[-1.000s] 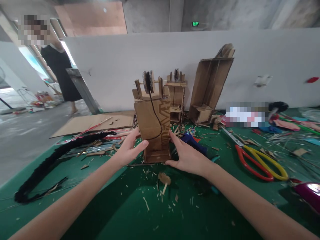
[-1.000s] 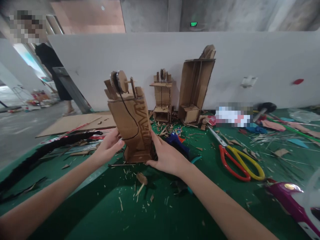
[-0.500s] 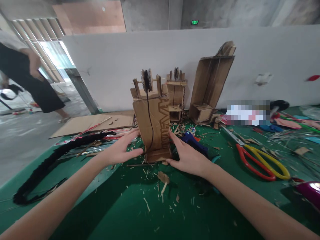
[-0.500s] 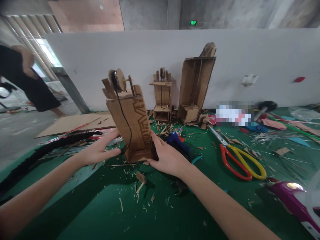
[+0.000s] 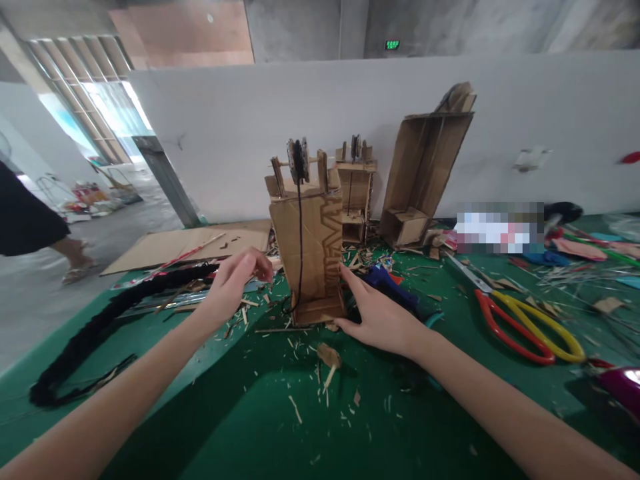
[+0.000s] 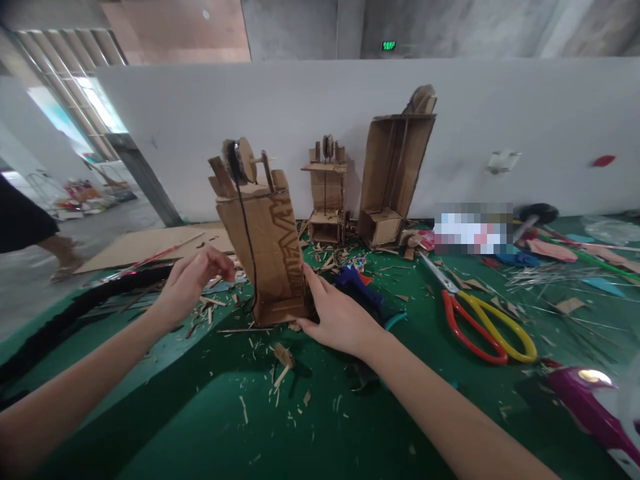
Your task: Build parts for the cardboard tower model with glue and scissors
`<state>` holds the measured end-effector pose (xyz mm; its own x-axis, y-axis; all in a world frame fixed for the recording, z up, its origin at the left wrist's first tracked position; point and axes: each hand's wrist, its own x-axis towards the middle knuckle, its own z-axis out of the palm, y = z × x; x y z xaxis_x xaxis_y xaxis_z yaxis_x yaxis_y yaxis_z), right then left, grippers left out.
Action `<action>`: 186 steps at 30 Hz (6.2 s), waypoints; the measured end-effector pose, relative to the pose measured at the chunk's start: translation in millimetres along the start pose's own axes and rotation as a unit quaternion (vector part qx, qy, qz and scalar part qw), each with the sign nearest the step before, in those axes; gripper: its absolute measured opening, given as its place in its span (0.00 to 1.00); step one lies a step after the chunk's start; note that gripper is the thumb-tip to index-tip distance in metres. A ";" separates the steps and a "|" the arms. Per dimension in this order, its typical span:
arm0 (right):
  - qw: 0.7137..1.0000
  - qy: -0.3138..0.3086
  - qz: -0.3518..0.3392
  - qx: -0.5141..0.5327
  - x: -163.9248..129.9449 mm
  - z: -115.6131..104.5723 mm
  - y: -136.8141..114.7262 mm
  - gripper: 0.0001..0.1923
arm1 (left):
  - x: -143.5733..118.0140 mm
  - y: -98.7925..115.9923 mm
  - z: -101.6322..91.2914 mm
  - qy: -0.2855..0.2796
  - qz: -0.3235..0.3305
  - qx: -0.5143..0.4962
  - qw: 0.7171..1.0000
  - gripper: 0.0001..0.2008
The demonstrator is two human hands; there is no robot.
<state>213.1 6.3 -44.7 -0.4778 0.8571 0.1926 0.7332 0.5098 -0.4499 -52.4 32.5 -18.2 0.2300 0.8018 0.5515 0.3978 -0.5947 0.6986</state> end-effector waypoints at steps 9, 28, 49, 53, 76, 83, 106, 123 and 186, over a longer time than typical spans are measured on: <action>1.000 0.012 -0.019 -0.007 -0.2 1.8 -0.2 0.46 | -9.7 3.0 14.3 -0.114 0.141 0.226 0.957 0.09; 1.000 0.014 -0.020 -0.012 -0.9 0.7 0.5 0.45 | 9.5 -24.1 -34.3 -0.049 0.023 0.470 0.881 0.12; 0.928 0.080 -0.219 -0.290 -2.5 -0.8 -14.4 0.09 | 23.3 8.3 27.2 -0.035 -0.059 0.029 0.997 0.16; 0.902 0.108 -0.256 -0.331 -0.8 1.4 -19.0 0.08 | 24.2 23.8 35.8 0.000 -0.041 0.042 0.998 0.16; 0.921 0.142 -0.269 -0.244 6.6 -16.1 -39.0 0.08 | 40.7 30.4 41.7 0.167 -0.107 -0.084 0.977 0.10; 0.927 0.101 -0.268 -0.242 8.0 -19.4 -41.3 0.09 | 39.0 31.9 43.6 0.177 -0.121 -0.094 0.972 0.10; 0.961 0.250 -0.060 0.106 10.9 -20.8 -12.0 0.22 | 37.0 24.1 38.5 0.204 -0.111 -0.101 0.967 0.10; 0.971 0.206 -0.063 0.105 12.3 -20.2 -8.2 0.26 | 31.8 26.4 44.3 0.220 -0.130 -0.122 0.959 0.12; 0.957 0.262 -0.016 0.123 11.2 -5.0 -26.7 0.28 | 19.6 33.0 12.5 -0.086 -0.110 -0.104 0.985 0.36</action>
<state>190.5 2.6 -26.2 -0.1431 0.7940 0.5909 0.5558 0.5584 -0.6158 -23.6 29.3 10.0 0.3122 0.8999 0.3046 0.2677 -0.3910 0.8806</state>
